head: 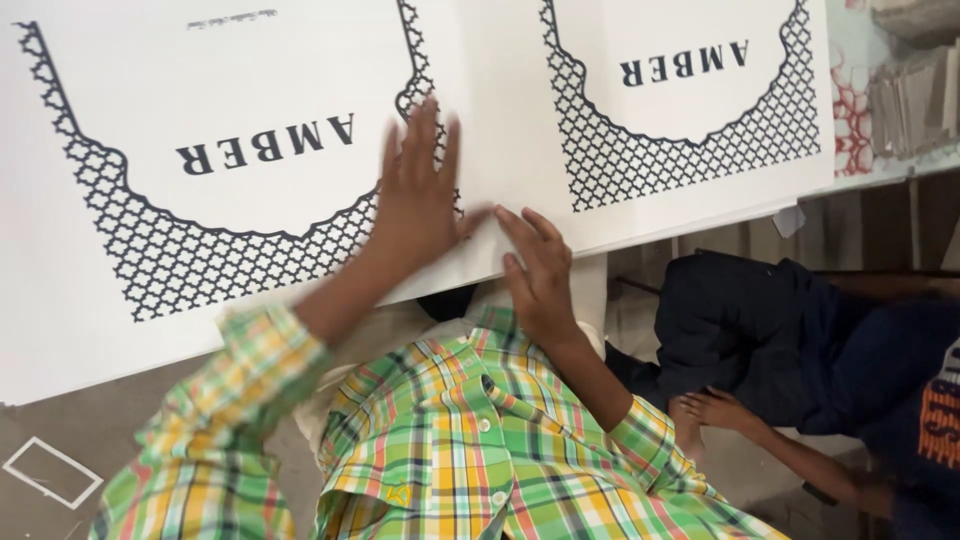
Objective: Inspecting and organizing a stack of printed paper materials on a work table.
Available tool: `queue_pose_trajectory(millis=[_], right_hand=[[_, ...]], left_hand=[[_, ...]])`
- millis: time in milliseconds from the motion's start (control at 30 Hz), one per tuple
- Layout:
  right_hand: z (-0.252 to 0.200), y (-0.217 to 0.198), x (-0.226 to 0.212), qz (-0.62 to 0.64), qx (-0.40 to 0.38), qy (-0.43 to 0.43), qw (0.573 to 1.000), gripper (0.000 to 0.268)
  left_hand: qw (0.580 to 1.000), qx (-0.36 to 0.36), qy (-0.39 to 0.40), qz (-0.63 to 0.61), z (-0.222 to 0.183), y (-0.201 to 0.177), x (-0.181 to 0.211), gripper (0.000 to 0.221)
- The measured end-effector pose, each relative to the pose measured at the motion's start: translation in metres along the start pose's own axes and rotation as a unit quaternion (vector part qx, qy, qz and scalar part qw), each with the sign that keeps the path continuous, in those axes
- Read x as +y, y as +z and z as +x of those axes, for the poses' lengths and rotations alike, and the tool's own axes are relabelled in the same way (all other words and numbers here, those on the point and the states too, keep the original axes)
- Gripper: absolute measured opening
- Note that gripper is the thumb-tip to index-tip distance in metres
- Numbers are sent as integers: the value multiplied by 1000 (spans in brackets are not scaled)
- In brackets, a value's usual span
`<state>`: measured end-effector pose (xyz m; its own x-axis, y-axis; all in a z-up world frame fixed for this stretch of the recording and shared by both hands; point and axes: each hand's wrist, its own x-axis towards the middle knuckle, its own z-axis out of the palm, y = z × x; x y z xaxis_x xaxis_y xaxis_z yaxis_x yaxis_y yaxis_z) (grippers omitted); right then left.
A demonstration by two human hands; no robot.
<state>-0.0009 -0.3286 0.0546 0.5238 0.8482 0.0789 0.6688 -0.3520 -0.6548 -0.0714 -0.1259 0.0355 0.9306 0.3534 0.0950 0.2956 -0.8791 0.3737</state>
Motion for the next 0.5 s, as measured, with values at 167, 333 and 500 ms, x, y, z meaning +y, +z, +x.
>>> queue_pose_trajectory(millis=[167, 333, 500], right_hand=[[36, -2, -9, -6, 78, 25, 997, 27], [57, 11, -14, -63, 148, -10, 987, 10], [57, 14, -20, -91, 193, -11, 977, 8]], left_hand=[[998, -57, 2, -22, -56, -35, 47, 111], [979, -63, 39, -193, -5, -9, -39, 102], [980, 7, -184, -73, 126, -46, -192, 35]])
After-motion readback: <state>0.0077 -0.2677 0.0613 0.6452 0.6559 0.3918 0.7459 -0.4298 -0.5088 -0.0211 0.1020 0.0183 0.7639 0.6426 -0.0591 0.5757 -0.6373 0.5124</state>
